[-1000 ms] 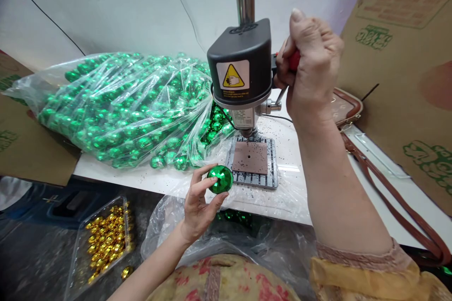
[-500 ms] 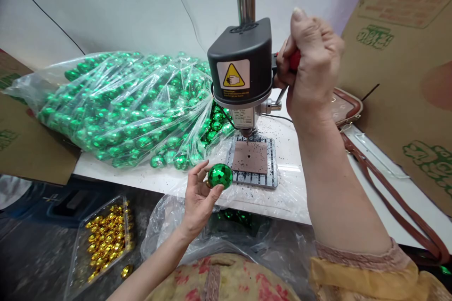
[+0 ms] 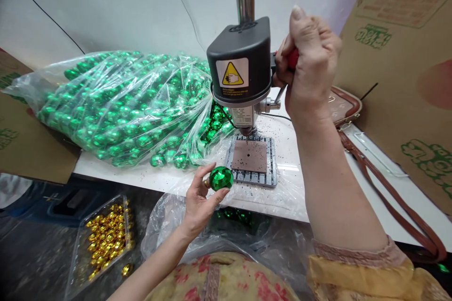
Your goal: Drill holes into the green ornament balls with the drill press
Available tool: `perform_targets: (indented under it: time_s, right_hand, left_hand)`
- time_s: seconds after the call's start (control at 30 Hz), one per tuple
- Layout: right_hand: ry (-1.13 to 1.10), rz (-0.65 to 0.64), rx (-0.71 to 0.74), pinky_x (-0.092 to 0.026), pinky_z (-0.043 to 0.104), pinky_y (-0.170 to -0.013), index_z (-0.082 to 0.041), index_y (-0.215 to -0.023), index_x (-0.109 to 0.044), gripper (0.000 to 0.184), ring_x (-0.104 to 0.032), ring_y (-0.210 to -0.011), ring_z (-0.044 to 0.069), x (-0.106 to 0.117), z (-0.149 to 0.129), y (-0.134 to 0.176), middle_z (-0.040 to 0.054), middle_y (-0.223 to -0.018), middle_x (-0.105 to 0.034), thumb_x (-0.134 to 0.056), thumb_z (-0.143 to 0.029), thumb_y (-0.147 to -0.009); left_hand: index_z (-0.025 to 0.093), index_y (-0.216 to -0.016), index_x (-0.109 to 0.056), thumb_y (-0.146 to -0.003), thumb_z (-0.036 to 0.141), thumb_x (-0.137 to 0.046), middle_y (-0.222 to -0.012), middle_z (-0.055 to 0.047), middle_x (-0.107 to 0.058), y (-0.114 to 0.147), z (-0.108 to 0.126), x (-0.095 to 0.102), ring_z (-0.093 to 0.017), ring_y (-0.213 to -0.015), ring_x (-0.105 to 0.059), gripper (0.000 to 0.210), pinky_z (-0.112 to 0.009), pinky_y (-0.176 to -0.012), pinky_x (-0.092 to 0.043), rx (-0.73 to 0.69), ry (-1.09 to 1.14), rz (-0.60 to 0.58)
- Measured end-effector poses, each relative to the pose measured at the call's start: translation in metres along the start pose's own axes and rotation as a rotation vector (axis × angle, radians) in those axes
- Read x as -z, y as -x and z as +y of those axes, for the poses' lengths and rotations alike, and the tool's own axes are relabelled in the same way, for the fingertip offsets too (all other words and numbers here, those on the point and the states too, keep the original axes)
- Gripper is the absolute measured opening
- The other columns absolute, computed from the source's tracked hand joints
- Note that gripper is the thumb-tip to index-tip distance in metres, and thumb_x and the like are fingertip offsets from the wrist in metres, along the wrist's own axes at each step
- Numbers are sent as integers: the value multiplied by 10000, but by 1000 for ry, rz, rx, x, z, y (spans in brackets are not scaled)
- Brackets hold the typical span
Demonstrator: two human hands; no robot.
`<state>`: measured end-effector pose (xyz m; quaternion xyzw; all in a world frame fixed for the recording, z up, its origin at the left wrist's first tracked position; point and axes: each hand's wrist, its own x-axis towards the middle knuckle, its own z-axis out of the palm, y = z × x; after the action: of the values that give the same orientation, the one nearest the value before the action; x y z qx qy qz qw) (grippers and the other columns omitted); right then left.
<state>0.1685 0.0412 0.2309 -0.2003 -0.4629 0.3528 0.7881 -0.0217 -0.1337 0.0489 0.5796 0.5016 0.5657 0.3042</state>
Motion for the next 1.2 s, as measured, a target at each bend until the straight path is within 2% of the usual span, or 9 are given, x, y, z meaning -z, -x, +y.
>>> perform_targets:
  time_s: [0.13,0.3,0.43,0.57,0.67,0.77,0.93,1.07,1.2]
  right_hand:
    - [-2,-16,-6,-119,303,-279,-254,-461,-482,395,-272,-283,73,1,0,0,-51,-390,-438,-782,-481,-578]
    - [-18,-28,-5,-108,291,-289,-244,-480,-493,366,-264,-291,69,1,-1,2,-57,-398,-454,-748,-447,-647]
    - [-46,-36,-6,-85,279,-284,-241,-481,-487,381,-243,-287,71,0,-1,2,-65,-381,-426,-765,-443,-646]
    - [-55,-6,-2,-74,295,-283,-241,-468,-485,382,-228,-275,74,-1,1,2,-58,-372,-416,-770,-438,-628]
    - [-59,-19,-1,-73,301,-281,-242,-475,-492,386,-229,-270,73,0,1,1,-55,-372,-420,-777,-455,-624]
    - [-50,-42,-6,-107,284,-281,-238,-481,-490,397,-250,-277,65,0,0,1,-58,-374,-422,-783,-464,-624]
    - [-44,-26,-21,-122,260,-277,-231,-483,-480,435,-272,-286,62,0,0,2,-64,-373,-422,-798,-503,-603]
    - [-45,-48,-17,-122,246,-281,-225,-505,-473,449,-265,-288,58,1,1,2,-71,-381,-420,-795,-504,-646]
    - [-22,-54,-26,-147,233,-283,-225,-514,-458,524,-267,-286,47,1,0,2,-77,-397,-419,-787,-611,-643]
  left_hand:
    - [289,-1185,-757,-866,405,-767,-1107,-78,-611,6,-6,7,-223,-1092,-652,339,-342,-923,-575,-78,-168,-247]
    - [336,-1140,-783,-860,387,-748,-1103,-116,-686,33,-16,16,-244,-793,-715,287,-352,-678,-619,-348,-491,-732]
    - [392,-1264,-710,-814,322,-779,-1272,-121,-701,52,-19,23,-294,-800,-737,461,-393,-694,-620,-483,-647,-694]
    - [397,-1329,-660,-815,469,-772,-1221,-116,-737,48,-28,31,-285,-738,-736,532,-369,-586,-592,-541,-602,-655]
    - [350,-1246,-711,-916,358,-673,-1113,-108,-752,11,-37,39,-227,-716,-712,332,-332,-595,-575,-582,-593,-387]
    - [273,-1267,-693,-985,182,-484,-1098,-113,-705,-58,-44,41,-220,-913,-697,363,-351,-783,-581,-447,-614,-189]
    - [191,-1261,-680,-825,31,-582,-1111,-123,-656,-166,-60,30,-283,-1111,-599,475,-418,-985,-507,-132,-922,-351]
    - [178,-1169,-712,-701,29,-726,-1062,-120,-641,-194,-70,24,-328,-1152,-558,492,-412,-989,-474,-26,-1027,-448]
    - [189,-1237,-648,-803,182,-724,-1092,-97,-622,-185,-62,29,-262,-1019,-599,440,-382,-925,-497,-12,-816,-278]
